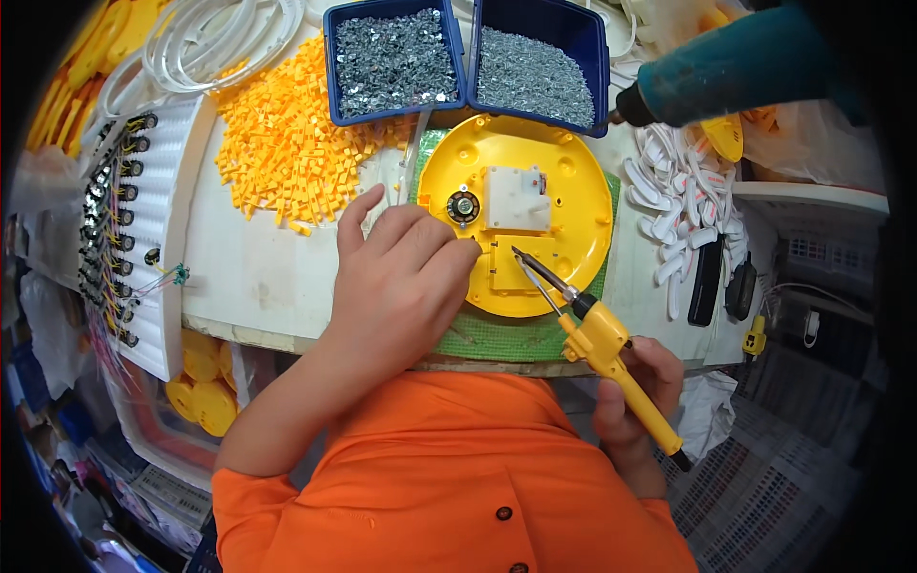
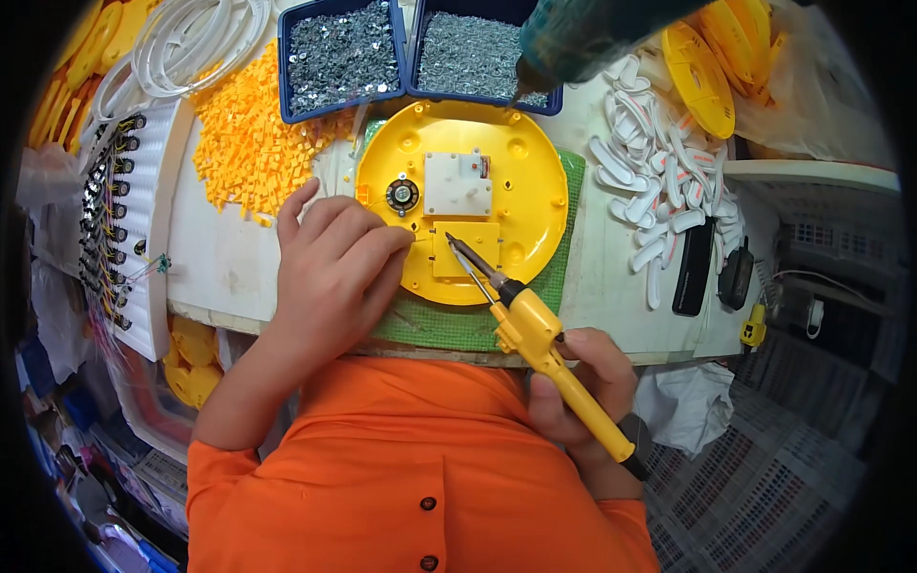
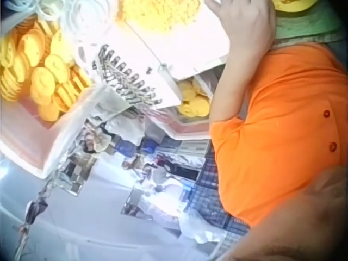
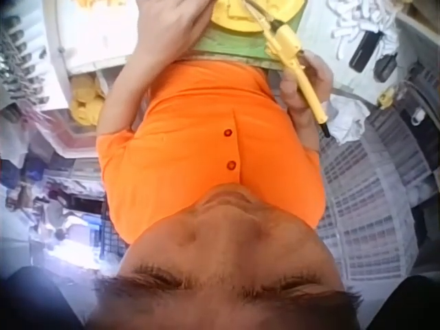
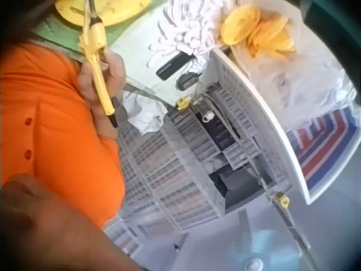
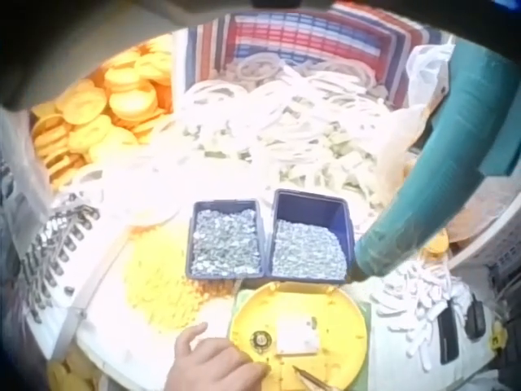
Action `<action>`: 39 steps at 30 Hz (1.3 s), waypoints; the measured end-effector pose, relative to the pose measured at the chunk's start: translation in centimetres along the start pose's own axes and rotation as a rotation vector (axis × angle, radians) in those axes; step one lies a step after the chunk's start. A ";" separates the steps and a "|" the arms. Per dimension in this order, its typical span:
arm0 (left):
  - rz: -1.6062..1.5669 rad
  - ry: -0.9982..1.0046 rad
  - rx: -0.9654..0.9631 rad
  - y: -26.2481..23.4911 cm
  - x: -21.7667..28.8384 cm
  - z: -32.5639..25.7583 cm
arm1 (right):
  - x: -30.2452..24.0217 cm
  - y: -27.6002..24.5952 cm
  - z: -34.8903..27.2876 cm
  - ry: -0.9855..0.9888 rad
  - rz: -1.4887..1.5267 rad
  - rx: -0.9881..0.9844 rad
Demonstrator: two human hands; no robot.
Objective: Assembling yellow toy parts by hand and using specialized tools like a power screwdriver and soldering iron.
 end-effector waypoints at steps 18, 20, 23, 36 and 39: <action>-0.014 -0.137 0.069 1.2 -0.1 -0.1 | -2.1 1.6 2.8 -0.214 -0.313 -0.150; -0.023 -0.137 0.065 1.3 -0.1 -0.1 | -2.3 1.7 3.1 -0.214 -0.339 -0.152; -0.028 -0.136 0.061 1.3 -0.1 0.0 | -2.6 1.7 3.7 -0.227 -0.359 -0.162; -0.011 -0.129 0.054 1.4 -0.2 0.1 | -3.3 1.3 4.3 -0.296 -0.362 -0.163; 0.004 -0.126 0.054 1.5 -0.1 0.1 | -3.2 1.0 4.2 -0.285 -0.370 -0.126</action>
Point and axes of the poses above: each hand's wrist, its own z-axis towards the middle knuckle, its own y-axis out of the palm, x = y × z, the point moved 5 cm from there along z, towards the middle knuckle, and after that the axes turned 1 degree about -z, right-handed, at the moved point
